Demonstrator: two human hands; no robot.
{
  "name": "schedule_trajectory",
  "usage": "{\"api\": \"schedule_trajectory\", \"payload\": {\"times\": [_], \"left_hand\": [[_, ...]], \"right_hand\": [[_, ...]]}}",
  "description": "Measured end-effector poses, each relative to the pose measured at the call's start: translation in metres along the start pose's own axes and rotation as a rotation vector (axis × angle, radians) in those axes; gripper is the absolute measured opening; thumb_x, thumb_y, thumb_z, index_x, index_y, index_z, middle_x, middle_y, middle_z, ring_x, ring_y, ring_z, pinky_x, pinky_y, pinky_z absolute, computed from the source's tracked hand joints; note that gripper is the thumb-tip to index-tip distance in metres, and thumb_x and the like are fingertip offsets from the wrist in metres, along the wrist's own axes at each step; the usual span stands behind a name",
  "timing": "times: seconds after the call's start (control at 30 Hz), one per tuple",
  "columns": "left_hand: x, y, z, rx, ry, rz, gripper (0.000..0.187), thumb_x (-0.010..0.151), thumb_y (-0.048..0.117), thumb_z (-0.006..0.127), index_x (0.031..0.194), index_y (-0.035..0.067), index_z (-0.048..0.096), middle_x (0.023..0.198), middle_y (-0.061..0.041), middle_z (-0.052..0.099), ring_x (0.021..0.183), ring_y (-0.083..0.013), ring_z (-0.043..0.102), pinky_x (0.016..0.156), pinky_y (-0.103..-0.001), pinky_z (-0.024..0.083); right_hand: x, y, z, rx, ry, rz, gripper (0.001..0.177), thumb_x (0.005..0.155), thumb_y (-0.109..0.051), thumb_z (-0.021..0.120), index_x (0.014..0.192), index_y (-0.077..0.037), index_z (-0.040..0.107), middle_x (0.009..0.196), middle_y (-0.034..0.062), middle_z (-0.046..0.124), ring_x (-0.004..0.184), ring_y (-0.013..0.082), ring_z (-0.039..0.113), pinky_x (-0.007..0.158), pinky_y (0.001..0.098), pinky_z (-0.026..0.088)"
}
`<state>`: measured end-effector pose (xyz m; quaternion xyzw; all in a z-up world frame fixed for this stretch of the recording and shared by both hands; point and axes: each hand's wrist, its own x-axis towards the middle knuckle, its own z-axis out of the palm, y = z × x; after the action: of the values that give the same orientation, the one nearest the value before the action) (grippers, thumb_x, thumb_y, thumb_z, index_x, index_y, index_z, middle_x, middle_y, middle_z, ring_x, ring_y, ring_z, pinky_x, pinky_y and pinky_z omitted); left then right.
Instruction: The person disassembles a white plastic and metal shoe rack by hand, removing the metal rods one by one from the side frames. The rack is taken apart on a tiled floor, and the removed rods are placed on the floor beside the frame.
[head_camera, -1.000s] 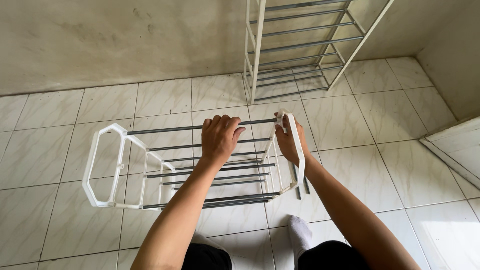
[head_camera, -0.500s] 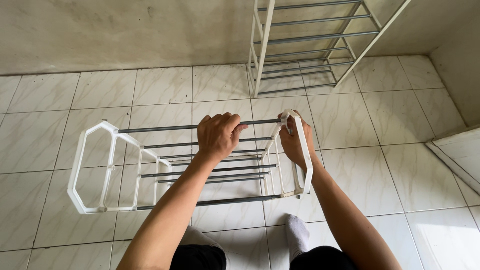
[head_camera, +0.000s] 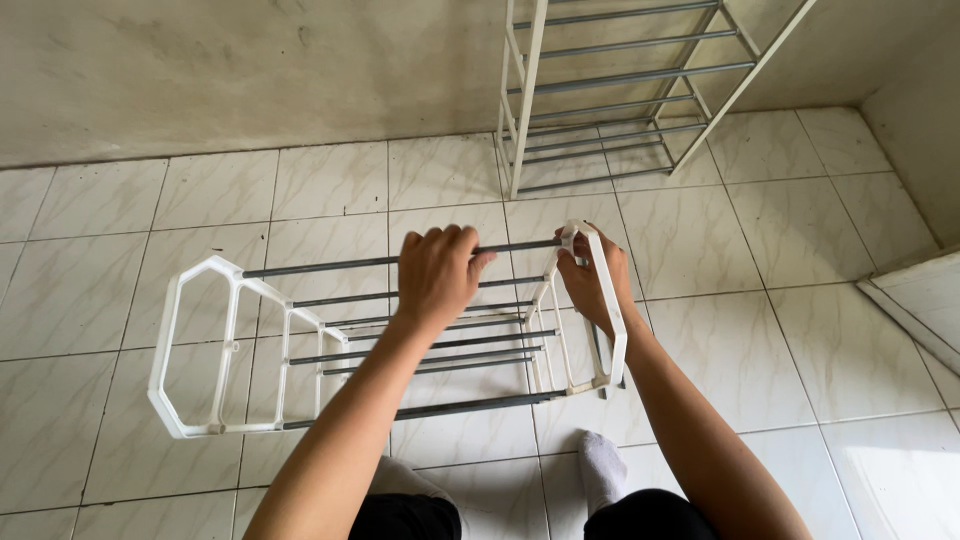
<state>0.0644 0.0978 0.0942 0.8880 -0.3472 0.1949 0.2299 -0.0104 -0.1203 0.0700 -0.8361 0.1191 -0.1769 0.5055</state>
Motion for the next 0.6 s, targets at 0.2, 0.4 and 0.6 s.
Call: {"api": "schedule_trajectory", "payload": {"times": [0.2,0.4,0.6], "left_hand": [[-0.022,-0.006,0.026,0.062,0.267,0.109,0.03,0.088,0.032,0.082,0.085,0.013,0.059,0.075,0.001,0.058,0.072,-0.0198,0.053,0.072,-0.038,0.034],[-0.016,-0.014,0.03,0.079,0.227,0.162,0.033,0.092,0.038,0.077,0.077,0.016,0.057,0.069,0.005,0.06,0.059,-0.0164,0.056,0.055,-0.034,0.036],[-0.002,-0.006,0.005,-0.034,-0.082,0.007,0.032,0.099,0.038,0.069,0.08,0.013,0.062,0.068,0.001,0.071,0.05,-0.0211,0.064,0.041,-0.039,0.041]], "right_hand": [[-0.001,-0.003,0.002,-0.055,0.107,-0.099,0.018,0.091,-0.004,0.068,0.108,-0.001,0.071,0.101,0.0114,0.077,0.089,0.0217,0.077,0.076,0.0317,0.063],[-0.001,-0.005,-0.001,-0.039,0.084,-0.087,0.016,0.092,-0.003,0.068,0.108,0.0,0.07,0.103,0.0111,0.077,0.094,0.0218,0.077,0.072,0.0331,0.063],[0.003,-0.004,-0.005,-0.04,0.029,-0.077,0.016,0.092,0.0,0.065,0.108,0.001,0.068,0.103,0.0137,0.076,0.105,0.0239,0.076,0.066,0.0304,0.066]]}}
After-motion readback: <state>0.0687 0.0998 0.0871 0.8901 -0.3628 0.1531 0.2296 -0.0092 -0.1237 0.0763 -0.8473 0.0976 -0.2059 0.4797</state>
